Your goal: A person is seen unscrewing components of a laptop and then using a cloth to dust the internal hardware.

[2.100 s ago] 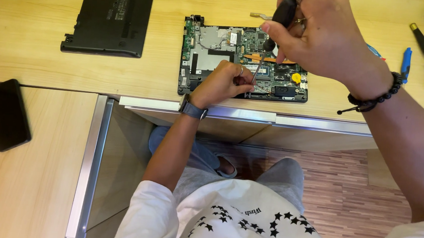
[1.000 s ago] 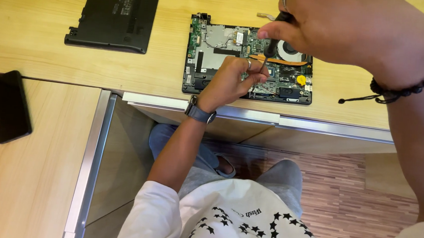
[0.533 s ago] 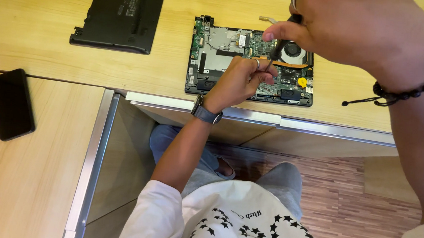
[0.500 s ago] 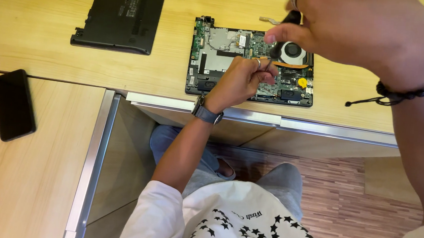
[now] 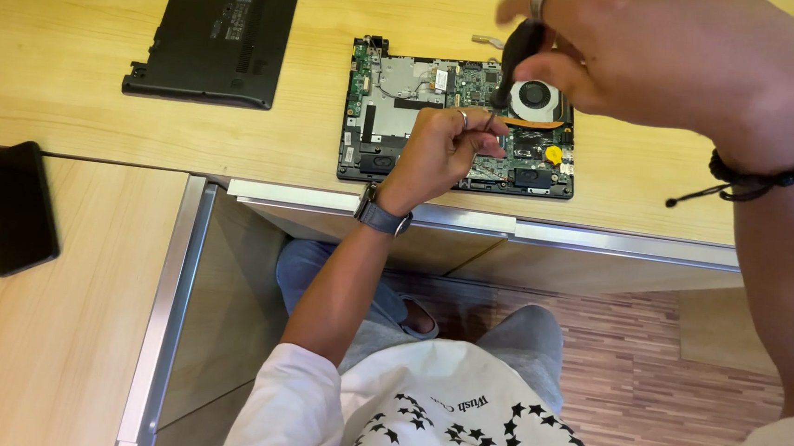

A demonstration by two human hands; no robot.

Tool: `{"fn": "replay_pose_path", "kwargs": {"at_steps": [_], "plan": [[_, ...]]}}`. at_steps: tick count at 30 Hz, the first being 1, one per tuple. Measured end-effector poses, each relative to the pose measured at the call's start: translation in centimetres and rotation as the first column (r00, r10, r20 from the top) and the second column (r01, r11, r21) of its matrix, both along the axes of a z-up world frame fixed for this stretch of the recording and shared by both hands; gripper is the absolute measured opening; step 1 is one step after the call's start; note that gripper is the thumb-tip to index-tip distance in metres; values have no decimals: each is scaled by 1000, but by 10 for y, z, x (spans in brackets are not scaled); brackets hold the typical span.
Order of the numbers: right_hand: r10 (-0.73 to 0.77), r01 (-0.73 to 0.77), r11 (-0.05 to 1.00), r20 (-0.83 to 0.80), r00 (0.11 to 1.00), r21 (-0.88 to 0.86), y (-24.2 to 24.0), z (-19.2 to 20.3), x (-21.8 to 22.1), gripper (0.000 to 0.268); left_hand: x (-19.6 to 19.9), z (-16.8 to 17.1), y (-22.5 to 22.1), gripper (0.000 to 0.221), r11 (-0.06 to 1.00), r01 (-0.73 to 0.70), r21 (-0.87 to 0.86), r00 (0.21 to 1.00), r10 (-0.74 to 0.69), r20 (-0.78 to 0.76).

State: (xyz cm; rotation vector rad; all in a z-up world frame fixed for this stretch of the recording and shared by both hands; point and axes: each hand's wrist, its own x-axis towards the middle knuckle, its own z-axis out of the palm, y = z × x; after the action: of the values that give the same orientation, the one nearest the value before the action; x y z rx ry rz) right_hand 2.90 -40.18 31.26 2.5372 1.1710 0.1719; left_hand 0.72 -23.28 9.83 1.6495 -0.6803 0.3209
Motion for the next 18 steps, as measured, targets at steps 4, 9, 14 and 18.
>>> {"fn": "replay_pose_path", "kwargs": {"at_steps": [4, 9, 14, 18], "plan": [[48, -28, 990, 141, 989, -140, -6, -9, 5, 55, -3, 3, 2, 27, 996, 22, 88, 999, -20, -26], [114, -50, 987, 443, 889, -153, -12, -31, 9, 80, -15, 4, 13, 30, 992, -46, 114, 999, 44, 22], [244, -288, 957, 488, 838, 15, -10, -46, 19, 28, -30, 7, 51, 21, 964, -261, 55, 960, 254, 120], [108, -87, 947, -51, 993, 310, -3, -32, 5, 34, -43, -10, 105, 11, 744, -659, 113, 750, 640, 166]]}}
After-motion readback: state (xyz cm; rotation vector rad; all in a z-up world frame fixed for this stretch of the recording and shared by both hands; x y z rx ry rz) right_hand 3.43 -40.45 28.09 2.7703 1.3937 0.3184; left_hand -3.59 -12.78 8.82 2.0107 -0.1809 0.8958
